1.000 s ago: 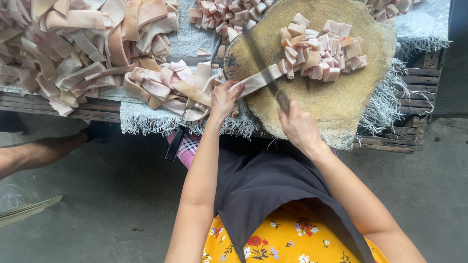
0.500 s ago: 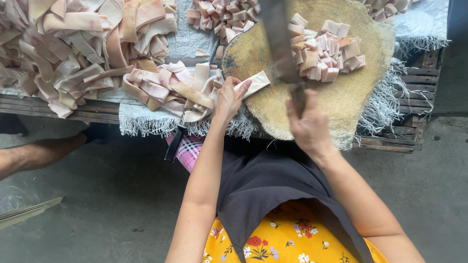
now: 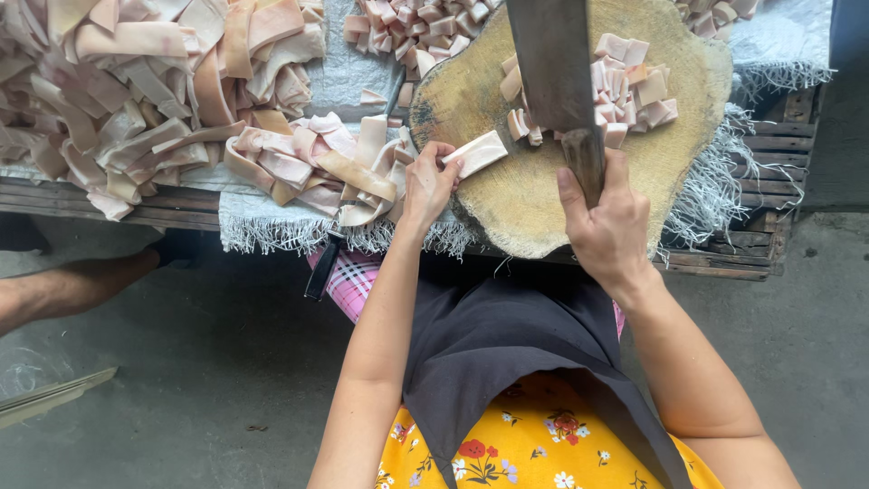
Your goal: The person uses a large cleaver to chop strips of pale meat into small cubes on a wooden cutting board. They repeatedly pick up strips from a pile on the left, cut them into uniform pieces, and push the finished cubes to the right side of the board.
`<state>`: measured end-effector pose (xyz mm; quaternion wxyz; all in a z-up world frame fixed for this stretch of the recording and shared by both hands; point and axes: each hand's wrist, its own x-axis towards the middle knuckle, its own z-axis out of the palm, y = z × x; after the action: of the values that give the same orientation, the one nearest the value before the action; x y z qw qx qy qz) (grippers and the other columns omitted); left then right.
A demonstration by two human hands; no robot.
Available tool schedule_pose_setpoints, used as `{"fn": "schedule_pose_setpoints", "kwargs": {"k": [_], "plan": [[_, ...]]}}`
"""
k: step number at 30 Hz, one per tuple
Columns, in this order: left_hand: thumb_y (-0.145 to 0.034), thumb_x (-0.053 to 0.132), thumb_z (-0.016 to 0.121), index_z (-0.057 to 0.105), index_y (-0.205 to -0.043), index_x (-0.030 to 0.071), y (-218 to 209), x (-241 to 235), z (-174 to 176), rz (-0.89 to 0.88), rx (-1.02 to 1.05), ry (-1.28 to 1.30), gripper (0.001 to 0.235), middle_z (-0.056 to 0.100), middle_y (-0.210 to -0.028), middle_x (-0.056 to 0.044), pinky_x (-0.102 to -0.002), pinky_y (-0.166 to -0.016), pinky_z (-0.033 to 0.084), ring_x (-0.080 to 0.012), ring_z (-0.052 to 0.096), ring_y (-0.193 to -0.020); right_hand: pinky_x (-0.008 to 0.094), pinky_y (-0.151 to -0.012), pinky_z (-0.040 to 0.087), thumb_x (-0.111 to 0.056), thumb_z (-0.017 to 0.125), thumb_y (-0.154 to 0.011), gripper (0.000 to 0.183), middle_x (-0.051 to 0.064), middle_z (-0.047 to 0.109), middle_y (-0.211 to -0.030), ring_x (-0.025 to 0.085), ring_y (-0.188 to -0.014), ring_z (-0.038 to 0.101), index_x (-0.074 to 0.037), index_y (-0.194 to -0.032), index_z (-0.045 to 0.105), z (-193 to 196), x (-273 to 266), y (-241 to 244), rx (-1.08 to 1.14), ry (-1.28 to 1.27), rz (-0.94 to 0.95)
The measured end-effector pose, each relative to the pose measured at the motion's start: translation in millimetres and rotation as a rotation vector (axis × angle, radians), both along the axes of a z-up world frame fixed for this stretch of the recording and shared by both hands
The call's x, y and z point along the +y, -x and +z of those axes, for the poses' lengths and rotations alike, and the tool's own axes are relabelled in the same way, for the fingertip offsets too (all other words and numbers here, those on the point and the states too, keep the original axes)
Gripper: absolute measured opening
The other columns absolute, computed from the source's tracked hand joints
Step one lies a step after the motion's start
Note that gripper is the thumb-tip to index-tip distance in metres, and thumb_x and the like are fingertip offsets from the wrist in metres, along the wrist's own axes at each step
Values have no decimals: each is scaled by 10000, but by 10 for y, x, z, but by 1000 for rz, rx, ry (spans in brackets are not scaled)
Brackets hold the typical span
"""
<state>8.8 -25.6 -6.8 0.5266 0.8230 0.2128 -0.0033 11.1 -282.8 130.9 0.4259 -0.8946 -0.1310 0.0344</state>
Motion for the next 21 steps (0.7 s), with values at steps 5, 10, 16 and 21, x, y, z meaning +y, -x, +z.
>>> {"fn": "schedule_pose_setpoints", "kwargs": {"k": [5,10,16,21], "plan": [[-907,184,707,693,-1069,5,-62,-55,81,18,-18,-1,242,752,-785,-123,-328,-654,568,-188,721,-681,448,-501,572,-340,539,-1113,406,187,687,-727,333,-574,686,15,-1273,425,-538,213,60,200,205,93],[-905,181,697,714,-1037,-1,-8,-30,1,-2,-23,-71,226,737,-801,-138,-371,-725,560,-250,739,-723,469,-558,550,-350,588,-1070,381,229,704,-697,364,-616,707,-19,-1242,511,-717,87,24,313,286,125],[-915,126,679,691,-1099,-23,-103,-176,-59,34,-82,80,238,716,-950,-128,-300,-606,607,-166,733,-705,437,-479,522,-304,594,-1080,341,158,649,-659,311,-527,679,-17,-1240,501,-79,-38,-6,41,73,46],[-913,124,673,650,-1072,-46,-157,-218,-8,43,-53,94,234,732,-896,-124,-295,-597,603,-169,730,-693,414,-438,525,-294,551,-1116,314,112,625,-672,297,-484,639,-9,-1195,446,-321,126,50,22,37,72]]}}
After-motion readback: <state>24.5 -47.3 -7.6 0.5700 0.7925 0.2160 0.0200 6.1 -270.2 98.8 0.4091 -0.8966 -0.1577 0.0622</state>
